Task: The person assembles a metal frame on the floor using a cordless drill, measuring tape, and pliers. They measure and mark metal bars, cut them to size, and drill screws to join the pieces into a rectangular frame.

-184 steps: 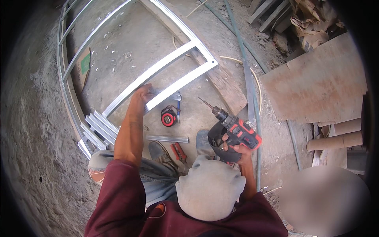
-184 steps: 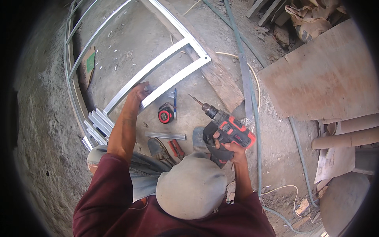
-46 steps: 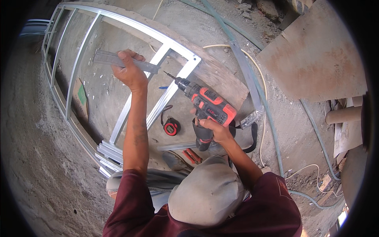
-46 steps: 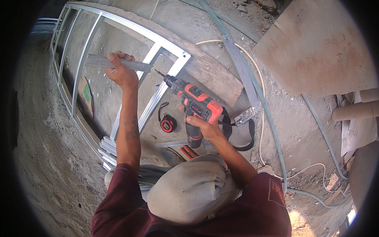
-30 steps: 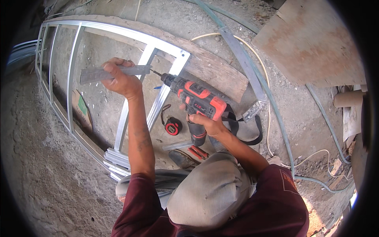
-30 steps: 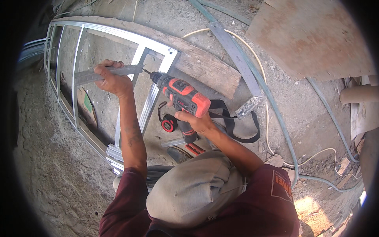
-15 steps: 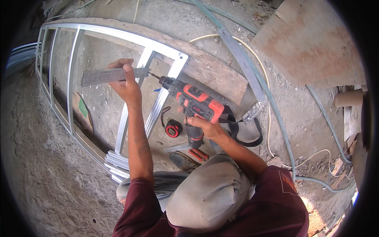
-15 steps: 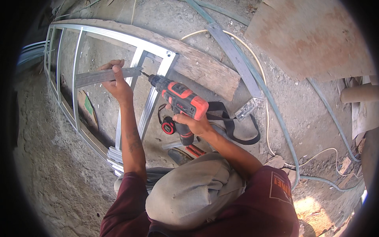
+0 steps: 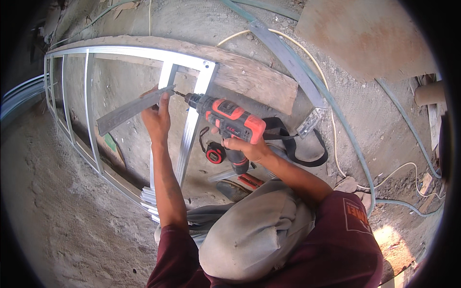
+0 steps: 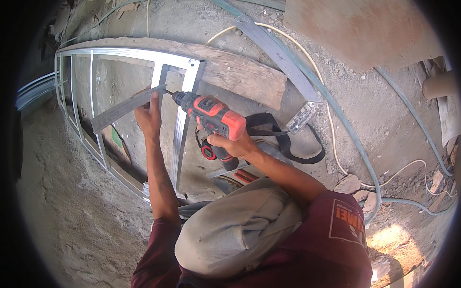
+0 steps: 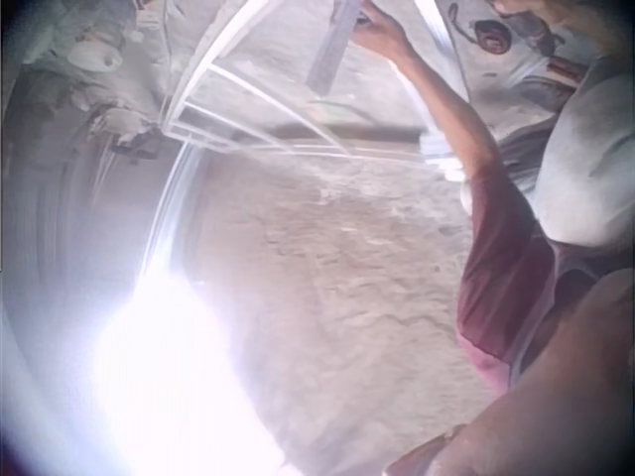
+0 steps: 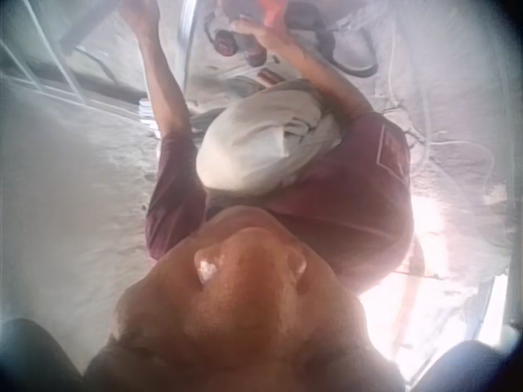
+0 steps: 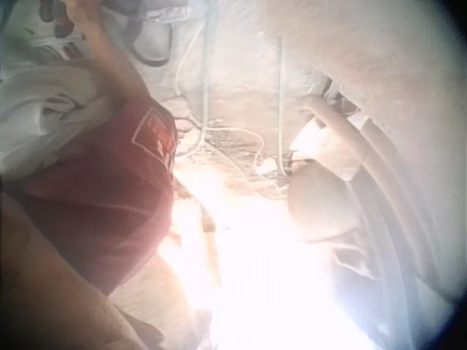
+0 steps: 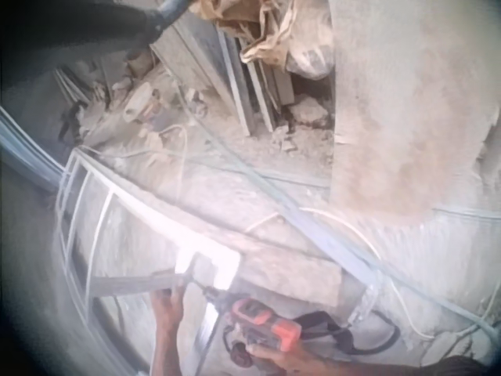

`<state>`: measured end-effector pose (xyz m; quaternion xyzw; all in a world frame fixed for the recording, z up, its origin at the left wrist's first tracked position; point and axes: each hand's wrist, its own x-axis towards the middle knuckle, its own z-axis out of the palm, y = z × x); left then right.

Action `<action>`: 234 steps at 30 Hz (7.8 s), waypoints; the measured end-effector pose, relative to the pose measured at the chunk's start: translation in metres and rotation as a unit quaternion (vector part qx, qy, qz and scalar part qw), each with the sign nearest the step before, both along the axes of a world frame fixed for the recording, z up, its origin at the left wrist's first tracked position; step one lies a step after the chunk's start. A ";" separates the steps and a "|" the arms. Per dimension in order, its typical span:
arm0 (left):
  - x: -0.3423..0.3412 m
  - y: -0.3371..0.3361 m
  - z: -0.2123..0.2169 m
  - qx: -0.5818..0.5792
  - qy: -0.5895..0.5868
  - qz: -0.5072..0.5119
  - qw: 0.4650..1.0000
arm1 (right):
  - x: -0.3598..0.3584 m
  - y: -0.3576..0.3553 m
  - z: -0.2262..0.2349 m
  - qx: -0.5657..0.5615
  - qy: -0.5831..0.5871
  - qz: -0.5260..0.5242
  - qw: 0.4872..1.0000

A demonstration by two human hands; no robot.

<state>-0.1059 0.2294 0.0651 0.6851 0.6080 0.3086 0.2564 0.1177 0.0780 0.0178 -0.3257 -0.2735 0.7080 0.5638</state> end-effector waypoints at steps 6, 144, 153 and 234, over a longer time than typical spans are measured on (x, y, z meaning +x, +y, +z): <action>-0.008 0.001 -0.006 -0.002 0.023 -0.016 1.000 | -0.005 -0.004 -0.004 -0.010 0.060 -0.016 0.998; 0.010 0.000 -0.005 -0.012 -0.030 0.022 0.999 | -0.020 0.003 0.010 0.006 -0.085 -0.047 0.995; 0.014 -0.001 0.000 0.002 -0.012 0.022 1.000 | -0.021 0.006 0.013 0.005 -0.080 -0.053 0.995; 0.010 -0.002 0.006 0.009 -0.105 0.010 0.994 | -0.009 -0.012 0.007 0.064 -0.112 -0.026 0.991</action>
